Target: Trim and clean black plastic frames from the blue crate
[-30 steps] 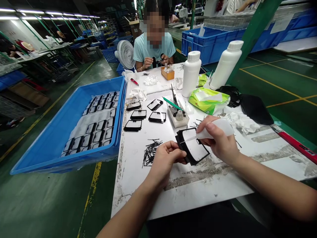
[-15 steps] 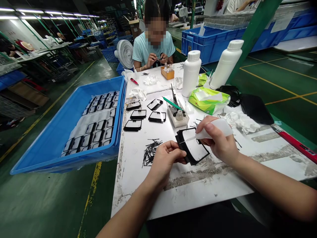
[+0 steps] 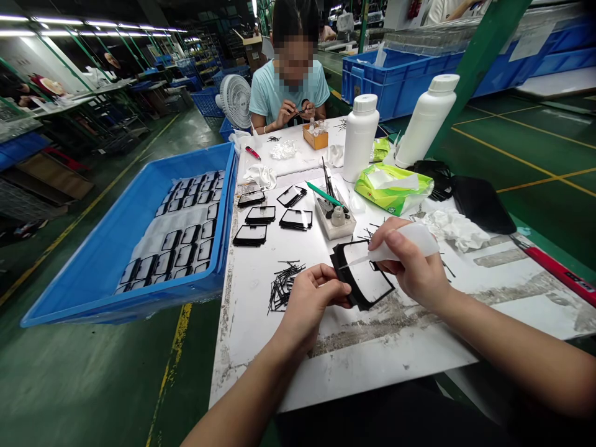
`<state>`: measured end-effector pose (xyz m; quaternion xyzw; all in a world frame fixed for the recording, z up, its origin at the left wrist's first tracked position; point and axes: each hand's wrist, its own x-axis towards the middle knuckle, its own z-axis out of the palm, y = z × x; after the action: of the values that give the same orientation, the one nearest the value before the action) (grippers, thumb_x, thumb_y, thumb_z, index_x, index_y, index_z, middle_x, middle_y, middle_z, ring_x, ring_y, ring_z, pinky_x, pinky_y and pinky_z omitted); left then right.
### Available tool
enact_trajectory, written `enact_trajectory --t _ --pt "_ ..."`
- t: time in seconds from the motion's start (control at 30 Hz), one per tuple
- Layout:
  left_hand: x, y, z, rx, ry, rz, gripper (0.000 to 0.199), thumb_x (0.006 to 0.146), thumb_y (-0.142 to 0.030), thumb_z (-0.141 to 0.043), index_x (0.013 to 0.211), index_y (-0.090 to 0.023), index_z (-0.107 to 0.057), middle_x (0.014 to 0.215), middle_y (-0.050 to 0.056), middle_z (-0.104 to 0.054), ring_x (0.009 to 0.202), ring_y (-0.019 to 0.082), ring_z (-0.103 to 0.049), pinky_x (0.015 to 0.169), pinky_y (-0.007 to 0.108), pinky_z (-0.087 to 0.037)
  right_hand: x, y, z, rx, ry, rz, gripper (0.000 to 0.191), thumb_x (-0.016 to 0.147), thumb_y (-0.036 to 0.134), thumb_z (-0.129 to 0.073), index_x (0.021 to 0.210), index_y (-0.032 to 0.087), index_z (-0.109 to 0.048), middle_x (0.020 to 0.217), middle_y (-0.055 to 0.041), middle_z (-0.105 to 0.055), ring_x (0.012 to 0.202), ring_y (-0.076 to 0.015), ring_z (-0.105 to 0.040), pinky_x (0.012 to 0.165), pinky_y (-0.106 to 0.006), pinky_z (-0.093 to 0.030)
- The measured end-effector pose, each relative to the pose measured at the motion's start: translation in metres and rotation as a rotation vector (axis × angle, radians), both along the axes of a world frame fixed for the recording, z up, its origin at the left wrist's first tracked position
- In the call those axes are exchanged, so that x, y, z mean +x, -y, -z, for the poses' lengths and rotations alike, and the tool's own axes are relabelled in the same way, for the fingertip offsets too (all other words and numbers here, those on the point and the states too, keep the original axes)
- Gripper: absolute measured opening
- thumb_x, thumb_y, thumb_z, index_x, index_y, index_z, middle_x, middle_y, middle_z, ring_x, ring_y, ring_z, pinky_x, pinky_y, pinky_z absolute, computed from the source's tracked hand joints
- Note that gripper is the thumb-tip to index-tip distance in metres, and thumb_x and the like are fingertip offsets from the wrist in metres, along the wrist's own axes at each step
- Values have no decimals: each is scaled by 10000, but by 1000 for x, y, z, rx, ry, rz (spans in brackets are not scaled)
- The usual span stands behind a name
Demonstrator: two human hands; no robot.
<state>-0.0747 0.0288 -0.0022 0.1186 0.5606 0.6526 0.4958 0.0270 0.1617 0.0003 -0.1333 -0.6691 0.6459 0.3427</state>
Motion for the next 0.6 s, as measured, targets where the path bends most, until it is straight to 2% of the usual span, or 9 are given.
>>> enact_trajectory --t 0.6 --pt "0 0 -1 -9 41 10 161 597 -113 -638 673 -123 -497 577 -14 -540 507 68 -495 515 180 -441 -1 -4 2 -11 -26 -36 282 887 415 -536 731 188 -598 603 -9 -447 455 -74 -384 391 -199 -257"
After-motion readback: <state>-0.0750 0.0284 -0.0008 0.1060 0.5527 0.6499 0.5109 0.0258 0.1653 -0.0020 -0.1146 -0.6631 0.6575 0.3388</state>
